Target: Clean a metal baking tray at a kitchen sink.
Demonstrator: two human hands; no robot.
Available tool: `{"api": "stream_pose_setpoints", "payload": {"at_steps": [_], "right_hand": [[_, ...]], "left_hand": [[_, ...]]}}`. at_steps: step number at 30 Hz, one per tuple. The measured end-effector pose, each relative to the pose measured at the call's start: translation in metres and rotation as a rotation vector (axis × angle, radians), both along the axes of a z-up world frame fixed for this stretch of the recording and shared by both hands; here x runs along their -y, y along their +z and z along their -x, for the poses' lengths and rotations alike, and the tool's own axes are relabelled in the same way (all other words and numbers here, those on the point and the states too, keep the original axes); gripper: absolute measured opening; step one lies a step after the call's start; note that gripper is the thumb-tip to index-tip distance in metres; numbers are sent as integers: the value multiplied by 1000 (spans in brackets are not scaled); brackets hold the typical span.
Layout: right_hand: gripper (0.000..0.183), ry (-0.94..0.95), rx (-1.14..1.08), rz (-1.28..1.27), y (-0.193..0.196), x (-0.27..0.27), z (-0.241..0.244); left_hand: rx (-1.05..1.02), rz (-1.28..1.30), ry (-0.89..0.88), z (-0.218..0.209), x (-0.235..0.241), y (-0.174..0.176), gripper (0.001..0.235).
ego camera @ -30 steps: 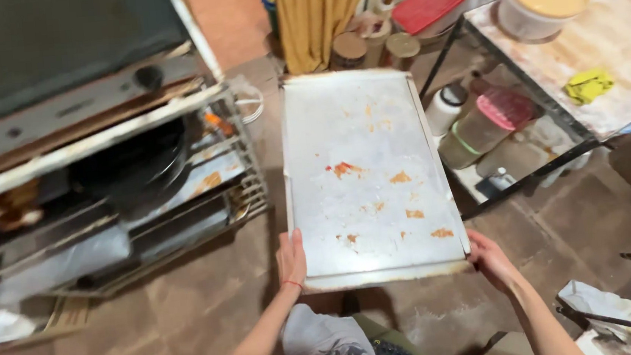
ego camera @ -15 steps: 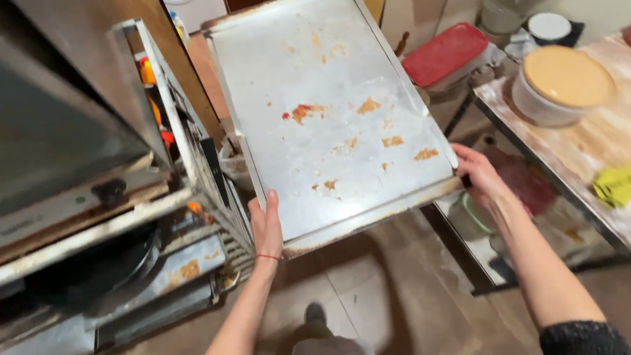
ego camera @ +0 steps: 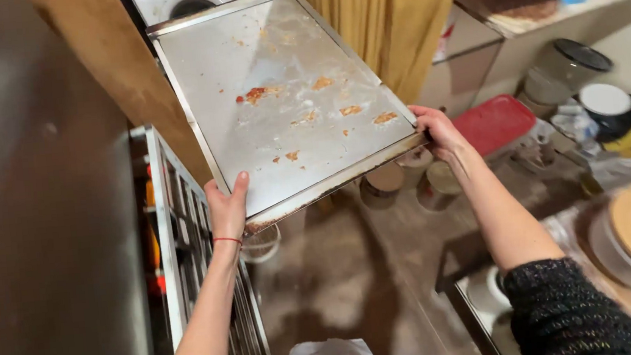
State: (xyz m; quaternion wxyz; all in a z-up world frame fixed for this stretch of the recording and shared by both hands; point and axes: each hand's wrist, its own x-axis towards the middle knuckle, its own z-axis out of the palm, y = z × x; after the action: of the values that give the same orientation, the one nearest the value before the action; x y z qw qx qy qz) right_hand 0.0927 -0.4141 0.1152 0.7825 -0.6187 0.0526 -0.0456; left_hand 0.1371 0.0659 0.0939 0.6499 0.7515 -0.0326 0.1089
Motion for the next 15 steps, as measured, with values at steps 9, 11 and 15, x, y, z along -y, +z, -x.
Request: {"api": "stream_pose_setpoints", "payload": {"at_steps": [9, 11, 15], "right_hand": [[60, 78, 83, -130, 1, 69, -239], [57, 79, 89, -172, -14, 89, -294], [43, 101, 161, -349, -119, 174, -442]], "left_hand": [[59, 103, 44, -222, 82, 8, 56], [115, 105, 14, -292, 96, -12, 51], [18, 88, -65, -423, 115, -24, 44]]}}
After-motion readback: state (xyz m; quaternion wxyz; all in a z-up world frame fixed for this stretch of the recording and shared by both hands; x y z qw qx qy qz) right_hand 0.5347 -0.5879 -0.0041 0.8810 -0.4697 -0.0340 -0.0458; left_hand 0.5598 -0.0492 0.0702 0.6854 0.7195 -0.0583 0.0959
